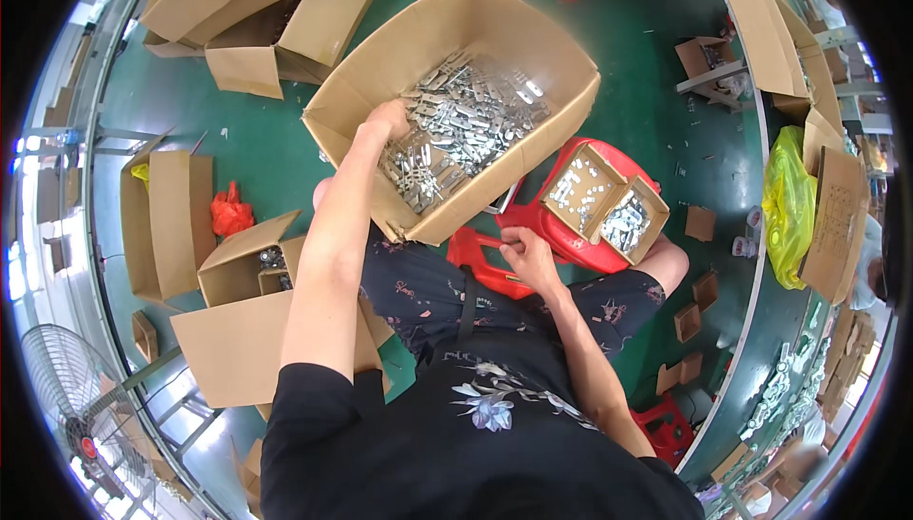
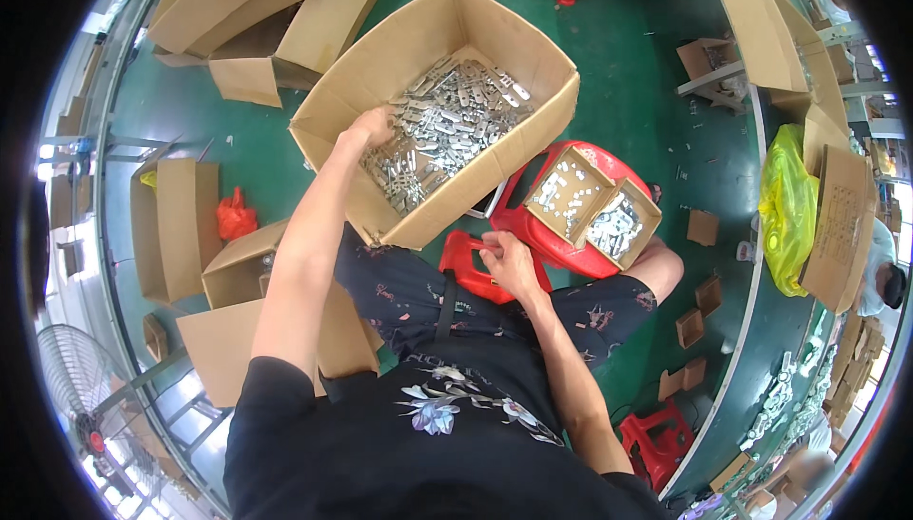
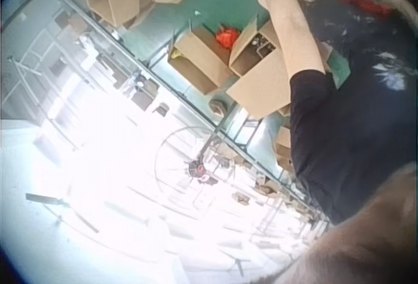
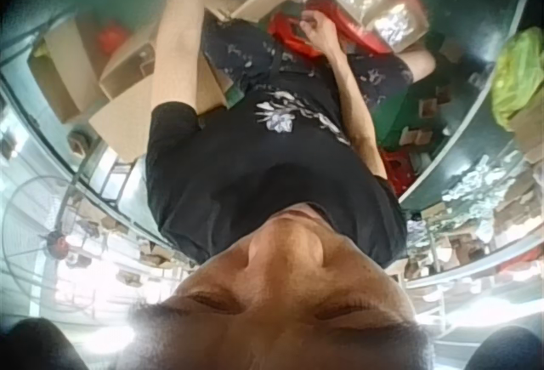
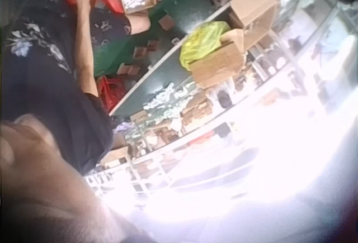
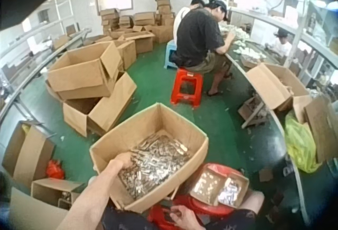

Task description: Manually assemble and sort small metal hinge components into separate containers.

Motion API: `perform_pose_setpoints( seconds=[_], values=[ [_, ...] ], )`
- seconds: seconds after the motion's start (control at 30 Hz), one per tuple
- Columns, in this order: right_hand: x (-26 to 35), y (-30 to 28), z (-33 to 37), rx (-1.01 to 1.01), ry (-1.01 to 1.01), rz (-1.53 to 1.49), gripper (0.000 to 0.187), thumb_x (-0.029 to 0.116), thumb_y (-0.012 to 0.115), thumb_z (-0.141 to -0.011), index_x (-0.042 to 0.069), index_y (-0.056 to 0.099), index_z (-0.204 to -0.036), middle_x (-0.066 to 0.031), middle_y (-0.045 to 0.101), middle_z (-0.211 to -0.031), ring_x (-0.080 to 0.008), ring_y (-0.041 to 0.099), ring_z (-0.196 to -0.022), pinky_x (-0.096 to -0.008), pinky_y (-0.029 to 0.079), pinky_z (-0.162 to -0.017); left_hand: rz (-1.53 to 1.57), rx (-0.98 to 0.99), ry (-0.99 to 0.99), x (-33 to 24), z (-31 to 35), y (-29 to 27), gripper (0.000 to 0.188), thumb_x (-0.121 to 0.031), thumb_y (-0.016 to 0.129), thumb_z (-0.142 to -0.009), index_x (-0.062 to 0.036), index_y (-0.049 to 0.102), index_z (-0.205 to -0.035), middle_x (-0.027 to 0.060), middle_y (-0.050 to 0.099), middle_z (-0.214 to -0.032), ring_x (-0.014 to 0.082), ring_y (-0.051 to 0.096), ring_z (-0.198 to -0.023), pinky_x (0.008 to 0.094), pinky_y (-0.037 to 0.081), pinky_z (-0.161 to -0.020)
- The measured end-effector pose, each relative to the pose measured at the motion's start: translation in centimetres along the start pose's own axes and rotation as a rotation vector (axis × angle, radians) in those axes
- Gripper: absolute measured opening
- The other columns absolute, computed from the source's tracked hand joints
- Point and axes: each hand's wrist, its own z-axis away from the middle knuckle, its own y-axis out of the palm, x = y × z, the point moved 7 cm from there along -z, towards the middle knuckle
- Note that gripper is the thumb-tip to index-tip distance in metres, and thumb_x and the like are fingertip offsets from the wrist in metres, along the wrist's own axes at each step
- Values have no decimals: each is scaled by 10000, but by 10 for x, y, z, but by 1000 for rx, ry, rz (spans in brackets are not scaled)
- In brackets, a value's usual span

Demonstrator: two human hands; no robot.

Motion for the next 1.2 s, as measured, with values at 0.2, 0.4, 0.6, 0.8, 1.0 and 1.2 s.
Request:
perform_pose_setpoints(
  seconds=[0.2, 0.4, 0.6, 0.8, 1.0, 1.2],
  values=[
    [-12, -12, 13, 46, 154, -114, 340, 91, 718, -959, -33, 699, -1275, -190, 786, -1135, -278, 787, -978, -397, 622, -881, -1, 130, 9, 3, -14, 24, 600, -400, 726, -951, -67, 649, -1445, 224, 676, -1420, 363, 646, -1320, 432, 502, -1129],
    [-16, -10, 5, 58, 61, -65, 323, 79, 711, -965, -44, 702, -1263, -192, 793, -1092, -269, 789, -968, -390, 638, -838, 96, 188, -187, 29, -2, 28, 369, -364, 706, -958, -52, 787, -1140, 168, 787, -1144, 303, 763, -1006, 393, 625, -922],
    [-14, -11, 10, 65, 95, -104, 319, 85, 705, -970, -35, 703, -1265, -191, 793, -1098, -265, 790, -964, -396, 636, -846, 15, 10, -149, 17, 16, -13, 417, -293, 717, -905, 16, 766, -1181, 212, 793, -1123, 362, 762, -1059, 452, 606, -922],
    [-24, -16, 13, 61, 109, -125, 319, 80, 701, -972, -33, 698, -1270, -186, 796, -1104, -258, 790, -973, -392, 633, -860, 48, -277, 301, -39, 78, -85, 282, -27, 708, -845, -30, 800, -1111, 191, 782, -1088, 338, 767, -1042, 423, 606, -922],
    [-18, -26, 9, 17, 70, -171, 317, 77, 710, -974, -40, 690, -1268, -172, 799, -1092, -239, 788, -965, -376, 623, -878, 328, -645, 671, -92, 151, -114, 378, 178, 701, -789, -17, 789, -1101, 127, 770, -1191, 283, 755, -1110, 347, 601, -954],
    [32, -51, -2, 96, 48, -653, 398, 270, 631, -1104, -36, 643, -1360, -150, 764, -1175, -266, 766, -1013, -407, 629, -882, 238, -901, 932, -174, 229, -105, 352, 83, 800, -763, -16, 782, -1100, 145, 752, -1202, 342, 739, -1154, 416, 609, -976]
  ],
)
